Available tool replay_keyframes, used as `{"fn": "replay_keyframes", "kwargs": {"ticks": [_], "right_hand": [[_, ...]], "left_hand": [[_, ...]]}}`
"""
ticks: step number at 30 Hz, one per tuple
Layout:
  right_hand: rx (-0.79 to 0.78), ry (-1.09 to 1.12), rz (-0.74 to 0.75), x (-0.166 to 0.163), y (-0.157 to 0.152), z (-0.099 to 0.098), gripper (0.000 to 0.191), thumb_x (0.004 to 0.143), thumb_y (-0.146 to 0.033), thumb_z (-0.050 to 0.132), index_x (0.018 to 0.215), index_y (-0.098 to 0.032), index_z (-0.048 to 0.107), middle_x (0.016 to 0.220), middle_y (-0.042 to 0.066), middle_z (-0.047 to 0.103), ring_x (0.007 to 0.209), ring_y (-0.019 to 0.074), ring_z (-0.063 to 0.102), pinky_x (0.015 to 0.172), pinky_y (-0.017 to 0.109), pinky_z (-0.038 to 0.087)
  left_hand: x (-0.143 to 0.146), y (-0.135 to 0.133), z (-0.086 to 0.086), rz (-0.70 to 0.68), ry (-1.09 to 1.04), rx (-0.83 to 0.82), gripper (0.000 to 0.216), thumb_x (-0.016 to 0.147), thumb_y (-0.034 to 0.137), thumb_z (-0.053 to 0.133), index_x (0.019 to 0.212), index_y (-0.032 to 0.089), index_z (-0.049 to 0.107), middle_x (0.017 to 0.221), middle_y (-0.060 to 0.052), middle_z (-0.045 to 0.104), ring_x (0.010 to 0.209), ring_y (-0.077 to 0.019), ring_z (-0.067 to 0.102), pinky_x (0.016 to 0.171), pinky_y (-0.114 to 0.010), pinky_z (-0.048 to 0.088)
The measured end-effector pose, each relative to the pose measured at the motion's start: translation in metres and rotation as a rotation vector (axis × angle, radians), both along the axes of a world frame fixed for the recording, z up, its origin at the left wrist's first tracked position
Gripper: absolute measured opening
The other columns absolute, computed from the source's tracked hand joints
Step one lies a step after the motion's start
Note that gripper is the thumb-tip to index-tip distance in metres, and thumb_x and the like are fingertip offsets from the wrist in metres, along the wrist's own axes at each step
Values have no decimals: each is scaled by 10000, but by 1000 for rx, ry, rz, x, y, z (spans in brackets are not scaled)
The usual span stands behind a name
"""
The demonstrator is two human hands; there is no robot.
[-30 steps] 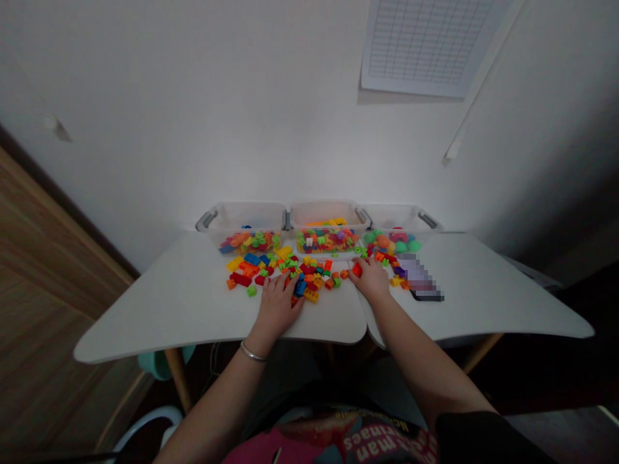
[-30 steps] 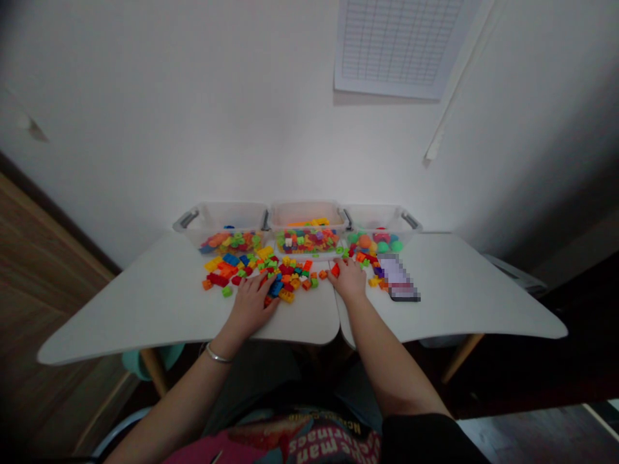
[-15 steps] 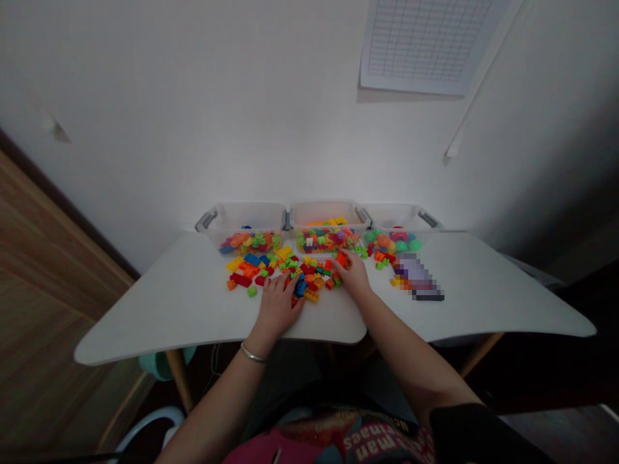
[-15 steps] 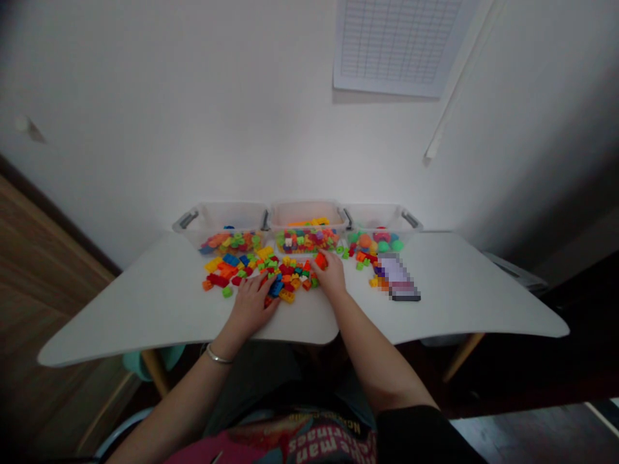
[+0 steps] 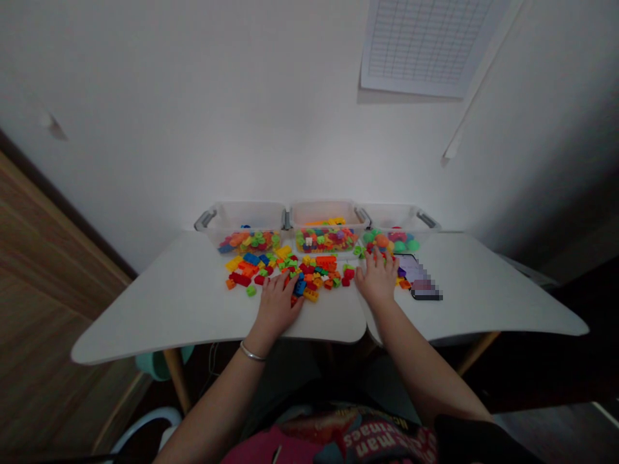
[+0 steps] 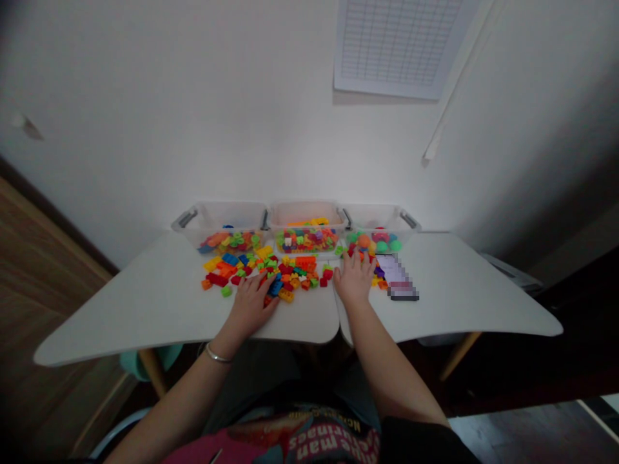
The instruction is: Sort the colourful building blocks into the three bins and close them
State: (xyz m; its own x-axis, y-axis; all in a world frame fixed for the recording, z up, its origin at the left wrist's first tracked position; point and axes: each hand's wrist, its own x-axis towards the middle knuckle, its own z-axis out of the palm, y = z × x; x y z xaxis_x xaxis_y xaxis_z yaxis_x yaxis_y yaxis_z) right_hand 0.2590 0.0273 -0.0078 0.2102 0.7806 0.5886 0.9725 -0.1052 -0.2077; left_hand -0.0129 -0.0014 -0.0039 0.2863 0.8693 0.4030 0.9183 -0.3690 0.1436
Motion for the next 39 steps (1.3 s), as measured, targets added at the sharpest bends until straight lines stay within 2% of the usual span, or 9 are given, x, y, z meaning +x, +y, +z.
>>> {"fn": "replay_keyframes", "kwargs": {"ticks": [6, 9, 13, 16, 21, 27, 30, 34, 39], "right_hand": [[-193, 15, -201, 20, -6, -10, 586, 867, -370, 499, 1376, -81, 505, 1426, 236, 470, 1337, 410, 363, 1096, 625, 194], [-213, 65, -166, 20, -3, -11, 567, 858, -352, 498, 1360, -88, 517, 1394, 222, 507, 1294, 376, 419, 1073, 571, 279], [-183, 71, 3, 17, -2, -8, 518, 843, -308, 490, 1317, -113, 560, 1377, 173, 532, 1239, 315, 462, 1032, 440, 371], [-130, 23, 39, 17, -3, -7, 493, 834, -321, 507, 1275, -120, 596, 1345, 157, 560, 1252, 312, 442, 1078, 446, 325], [-63, -9, -154, 20, -9, -11, 530, 867, -438, 484, 1278, -120, 588, 1406, 178, 500, 1343, 378, 340, 1125, 596, 162], [-196, 57, -254, 19, -9, -19, 624, 867, -468, 478, 1387, -123, 488, 1478, 201, 410, 1378, 402, 300, 1095, 630, 187], [-198, 87, -216, 18, -8, -19, 646, 856, -446, 502, 1395, -91, 470, 1474, 227, 406, 1375, 403, 314, 1092, 581, 247], [-145, 94, -39, 17, -6, -15, 604, 837, -372, 511, 1370, -89, 485, 1433, 216, 460, 1350, 353, 364, 1078, 502, 319], [-69, 77, 48, 21, -8, -9, 523, 826, -353, 513, 1294, -125, 559, 1375, 161, 525, 1303, 322, 397, 1103, 467, 300]], "left_hand": [[0, -1, 1, 2, -12, -5, 553, 832, 364, 598, 1353, 188, 545, 1380, -150, 548, 1261, -322, 493, 1149, -564, 281], [0, -2, 1, -1, -6, -10, 560, 832, 363, 597, 1361, 187, 539, 1384, -152, 544, 1260, -325, 493, 1149, -563, 280], [0, -1, 1, 2, 2, 5, 553, 840, 381, 586, 1357, 187, 543, 1378, -157, 547, 1260, -327, 492, 1147, -563, 281], [1, -1, 0, 0, 2, 0, 555, 840, 385, 586, 1358, 190, 542, 1381, -155, 545, 1262, -326, 492, 1148, -558, 281], [1, -1, 0, 5, -2, 3, 546, 841, 377, 579, 1355, 194, 542, 1375, -153, 550, 1263, -318, 495, 1149, -557, 277], [2, 0, -1, 2, 6, 7, 552, 843, 384, 573, 1358, 188, 537, 1393, -153, 537, 1270, -319, 487, 1146, -563, 279], [2, 0, 0, 2, 4, 7, 543, 842, 378, 575, 1351, 190, 543, 1386, -152, 544, 1265, -319, 492, 1145, -566, 280], [2, -1, 0, -1, -4, 11, 543, 843, 381, 571, 1351, 191, 540, 1386, -156, 542, 1269, -321, 489, 1142, -568, 284], [2, 0, 0, 0, 4, 8, 548, 841, 377, 576, 1353, 186, 538, 1384, -161, 541, 1265, -323, 491, 1142, -563, 286]]}}
